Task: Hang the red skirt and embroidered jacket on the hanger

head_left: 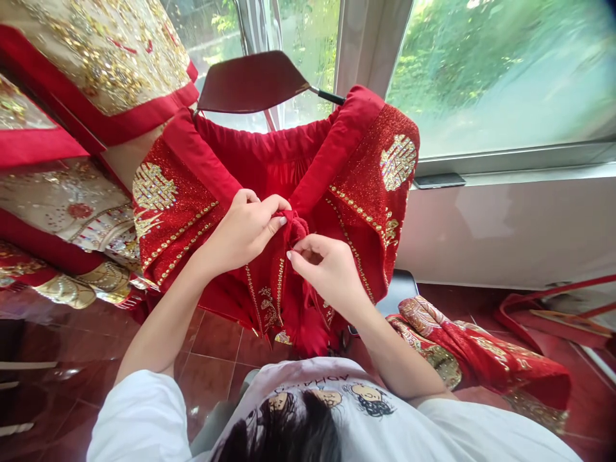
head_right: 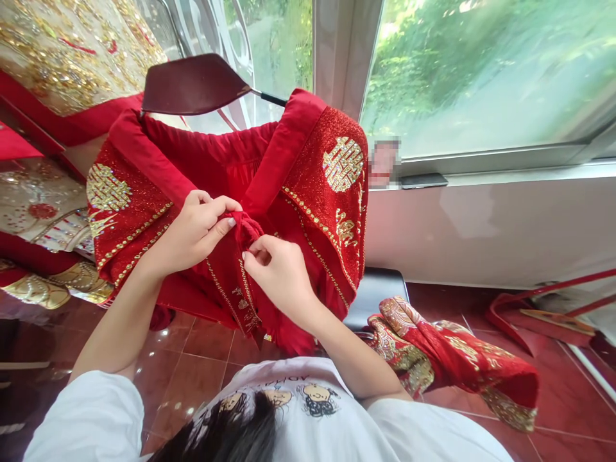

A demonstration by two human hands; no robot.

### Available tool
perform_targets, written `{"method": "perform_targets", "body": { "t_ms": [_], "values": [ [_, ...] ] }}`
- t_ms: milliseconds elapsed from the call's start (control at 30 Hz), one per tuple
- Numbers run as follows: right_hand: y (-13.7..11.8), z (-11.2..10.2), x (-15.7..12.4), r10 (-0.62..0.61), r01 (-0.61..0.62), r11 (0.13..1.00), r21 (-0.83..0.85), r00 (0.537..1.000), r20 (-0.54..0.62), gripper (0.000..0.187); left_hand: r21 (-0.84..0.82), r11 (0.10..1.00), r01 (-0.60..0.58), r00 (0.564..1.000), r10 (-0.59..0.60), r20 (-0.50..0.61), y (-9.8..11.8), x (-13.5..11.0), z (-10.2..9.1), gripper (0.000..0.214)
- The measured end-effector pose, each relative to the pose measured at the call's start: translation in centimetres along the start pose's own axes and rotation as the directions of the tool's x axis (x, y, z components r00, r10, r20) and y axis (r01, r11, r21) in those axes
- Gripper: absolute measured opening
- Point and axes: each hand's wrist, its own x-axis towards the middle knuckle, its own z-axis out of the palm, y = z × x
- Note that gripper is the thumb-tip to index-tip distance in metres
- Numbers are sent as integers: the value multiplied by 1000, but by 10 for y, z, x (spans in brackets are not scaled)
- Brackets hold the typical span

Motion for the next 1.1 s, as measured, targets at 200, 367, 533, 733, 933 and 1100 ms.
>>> {"method": "perform_targets", "body": {
  "t_ms": [200,367,533,733,933,1100],
  "values": [
    [1,-4,10,263,-283,766,577,957,121,20,109,994,-11,1000,13,-19,4,3,8,25],
    [1,-1,11,311,-324,667,671,939,144,24,198,978,-59,998,60,-1,2,1,15,35],
    [5,-1,7,240,-218,753,621,970,50,23,273,934,-229,959,264,-100,-7,-6,19,48],
    [7,-2,5,93,-51,883,467,993,-67,21,381,836,-395,887,455,-80,-1,-1,15,12],
    [14,4,-3,-37,86,952,294,985,-169,16,486,772,-410,905,410,112,5,8,16,21],
    [32,16,-12,-180,192,981,-16,887,-425,11,370,834,-409,912,387,136,-3,5,16,23]
  ]
}}
